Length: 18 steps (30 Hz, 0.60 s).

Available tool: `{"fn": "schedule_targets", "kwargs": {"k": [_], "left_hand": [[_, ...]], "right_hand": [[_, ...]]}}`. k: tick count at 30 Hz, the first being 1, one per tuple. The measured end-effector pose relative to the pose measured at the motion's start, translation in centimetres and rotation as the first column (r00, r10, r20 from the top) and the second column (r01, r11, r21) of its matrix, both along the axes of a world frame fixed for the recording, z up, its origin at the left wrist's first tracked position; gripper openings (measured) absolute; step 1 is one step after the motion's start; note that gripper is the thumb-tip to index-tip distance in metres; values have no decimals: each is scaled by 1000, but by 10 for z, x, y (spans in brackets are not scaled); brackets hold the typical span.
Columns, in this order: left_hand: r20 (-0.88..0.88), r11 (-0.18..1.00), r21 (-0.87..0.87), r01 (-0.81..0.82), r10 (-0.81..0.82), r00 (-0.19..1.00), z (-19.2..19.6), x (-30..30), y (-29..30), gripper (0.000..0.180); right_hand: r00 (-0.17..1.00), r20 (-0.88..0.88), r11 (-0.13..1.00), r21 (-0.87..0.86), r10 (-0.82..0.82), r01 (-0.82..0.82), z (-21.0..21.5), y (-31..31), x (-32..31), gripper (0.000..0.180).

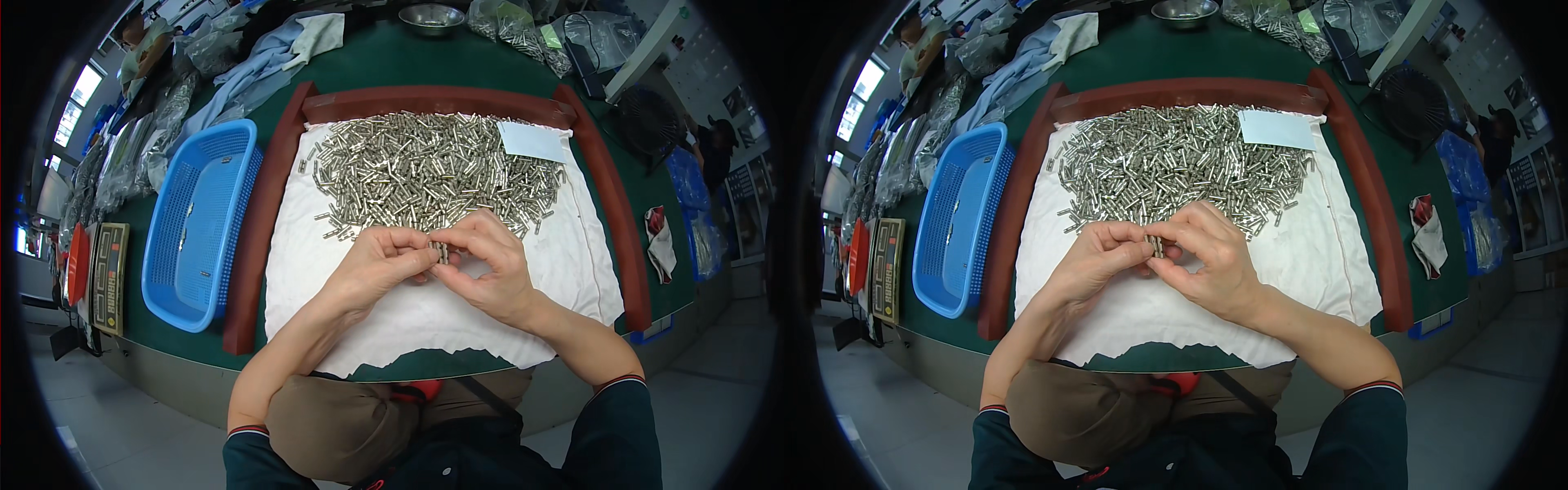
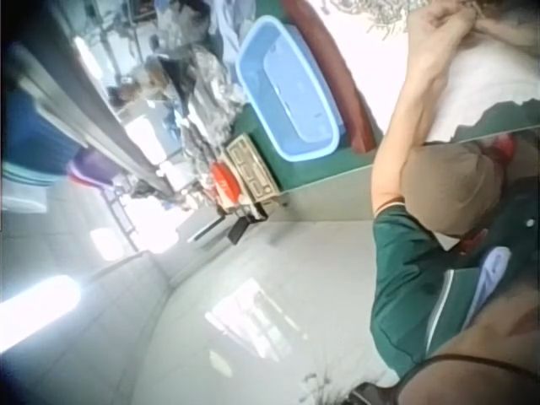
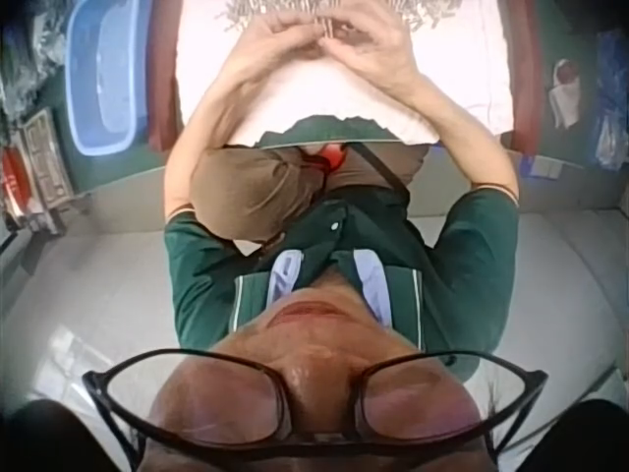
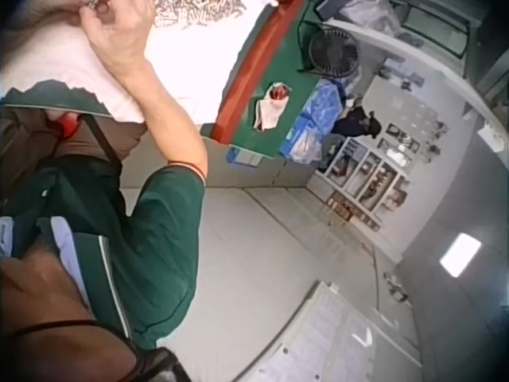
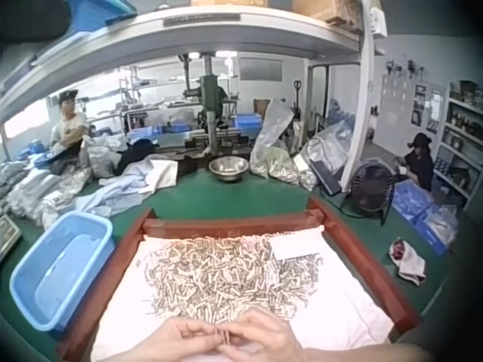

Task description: The recorder is inspecting and sorting small metal pins/components on a workbench.

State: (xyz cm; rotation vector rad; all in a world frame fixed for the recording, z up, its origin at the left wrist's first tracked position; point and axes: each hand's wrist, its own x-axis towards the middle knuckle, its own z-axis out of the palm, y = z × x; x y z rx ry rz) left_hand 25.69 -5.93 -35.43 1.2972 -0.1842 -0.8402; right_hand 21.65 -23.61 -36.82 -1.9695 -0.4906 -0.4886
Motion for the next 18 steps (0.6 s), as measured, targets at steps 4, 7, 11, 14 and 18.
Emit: {"fn": "schedule_targets", "kwargs": {"k": [4,7,11,14,18], "left_hand": [[9,1000,-15,-5,5,1000,-1,0,0,14],[3,1000,-18,-3,3,1000,-3,0,0,14],[-7,999,-35,5,-5,1000,-5,1,1,15],[-27,999,-42,-13,12,1000,-4,0,0,15],[-28,1000,-23,-2,2,1000,-6,0,1,14]], "right_hand": [[1000,1,1000,-3,6,-6,1,-1,0,31],[1000,-7,1000,-7,8,-8,2,-2,0,31],[1000,10,1000,-25,15,-15,2,-3,0,31],[1000,19,999,-34,20,-20,2,-3,0,31],[1000,13,999,-48,23,-22,1,-3,0,30]]}}
